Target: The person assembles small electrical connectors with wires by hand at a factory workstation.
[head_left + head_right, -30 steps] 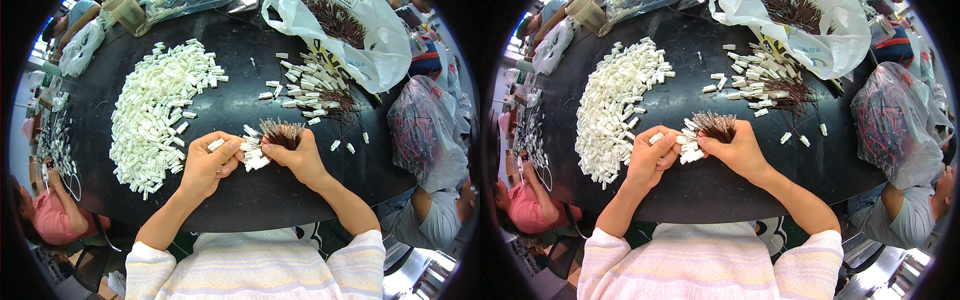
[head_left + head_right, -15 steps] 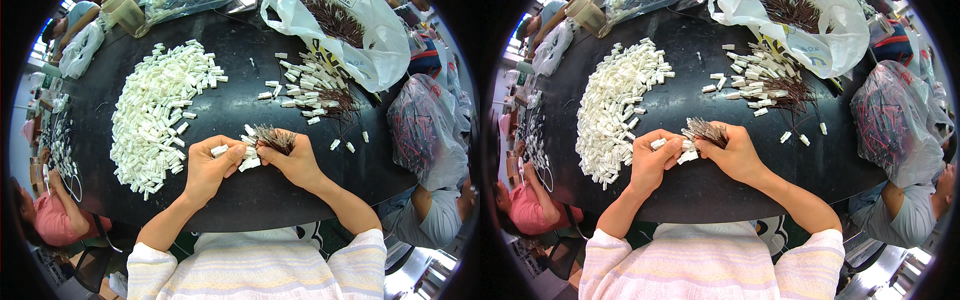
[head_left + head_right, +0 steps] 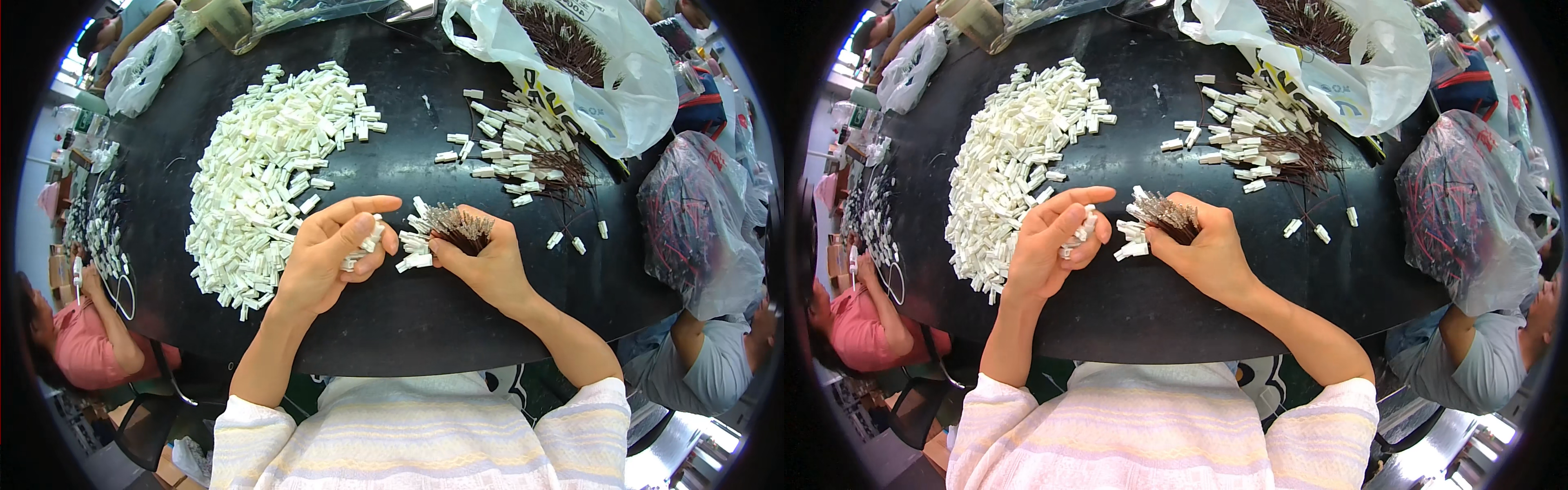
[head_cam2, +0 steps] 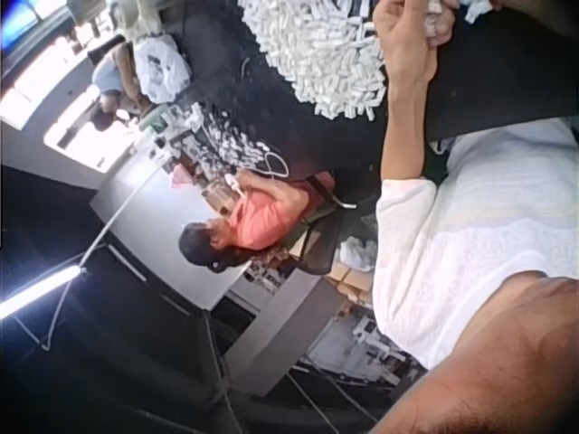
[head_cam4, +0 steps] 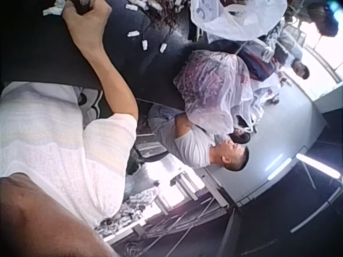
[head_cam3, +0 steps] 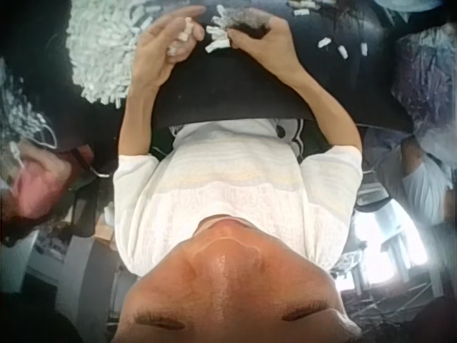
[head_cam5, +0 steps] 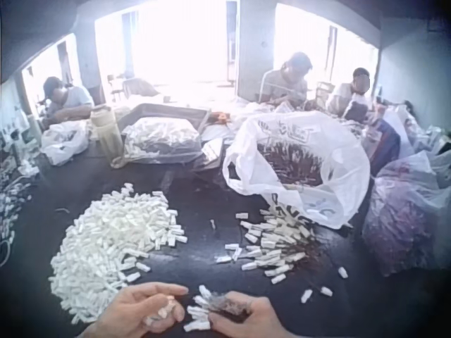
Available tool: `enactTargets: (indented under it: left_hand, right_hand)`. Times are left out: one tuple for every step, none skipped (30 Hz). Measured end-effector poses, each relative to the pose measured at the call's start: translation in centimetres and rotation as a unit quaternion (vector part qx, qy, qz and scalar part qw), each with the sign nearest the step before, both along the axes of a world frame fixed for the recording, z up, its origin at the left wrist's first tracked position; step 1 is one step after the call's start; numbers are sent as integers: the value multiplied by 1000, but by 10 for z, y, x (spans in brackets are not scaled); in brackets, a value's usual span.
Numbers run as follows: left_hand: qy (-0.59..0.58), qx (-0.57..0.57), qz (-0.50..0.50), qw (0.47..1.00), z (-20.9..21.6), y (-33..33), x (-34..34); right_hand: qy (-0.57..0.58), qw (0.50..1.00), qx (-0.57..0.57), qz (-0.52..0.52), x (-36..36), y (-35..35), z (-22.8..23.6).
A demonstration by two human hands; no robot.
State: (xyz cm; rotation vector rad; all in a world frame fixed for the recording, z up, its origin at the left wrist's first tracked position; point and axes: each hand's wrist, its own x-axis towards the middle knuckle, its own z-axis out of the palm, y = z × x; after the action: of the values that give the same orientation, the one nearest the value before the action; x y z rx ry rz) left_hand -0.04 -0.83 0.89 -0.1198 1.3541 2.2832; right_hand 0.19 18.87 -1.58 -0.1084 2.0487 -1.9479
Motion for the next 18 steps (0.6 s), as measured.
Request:
enactTargets:
  left_hand:
    - [-3,-1,-6,1000,1,0,0]
    - [-4,0,-7,1000,-2,0,0]
    - [1,9,-28,1000,-7,-2,0]
    - [7,18,-48,999,-9,-2,0]
    - [-8,-3,-35,999,-8,-1,2]
    - [-9,-3,-36,999,-9,-1,1]
    - [-19,-6,-18,1000,-12,-2,1]
    - [-30,-10,0,1000,-14,-3,0]
    - [-30,-10,-2,1000,-17,-3,0]
    - [-20,-8,16,1000,-19,-3,0]
    - [-10,-6,34,999,-21,-3,1]
    - [-10,-8,34,999,-21,-4,2]
    - [-11,-3,32,999,-21,-5,3]
    - [-12,2,30,999,-20,-6,3]
    - [-11,2,31,999,-20,-6,3]
    - [-23,37,30,999,-20,-7,2]
    - [-36,72,28,996,-20,-8,2]
    - [-35,73,27,996,-19,-7,1]
  right_hand:
    - [7,1000,-2,-1,0,-1,-1]
    - [14,1000,-5,-2,0,-1,-1]
    - [13,1000,-5,-2,0,-2,-1]
    - [11,1000,-26,-9,0,-3,-1]
    - [9,999,-47,-15,0,-3,0]
    - [9,999,-47,-17,-1,-3,-1]
    - [5,999,-37,-12,-1,-2,-1]
    - [2,1000,-27,-7,-1,-1,-1]
    - [2,1000,-27,-9,-1,-1,-1]
    - [-3,1000,-28,-9,-2,-1,0]
    - [-8,1000,-29,-10,-2,0,0]
    - [-8,999,-30,-10,-2,-1,-1]
    - [-9,999,-33,-10,-2,-1,-2]
    - [-10,999,-37,-10,-2,-1,-2]
    - [-10,999,-37,-10,-2,-1,-1]
    - [-13,999,-33,-2,-2,0,0]
    - [-15,999,-28,7,-2,0,1]
    - [-15,1000,-27,5,-2,0,2]
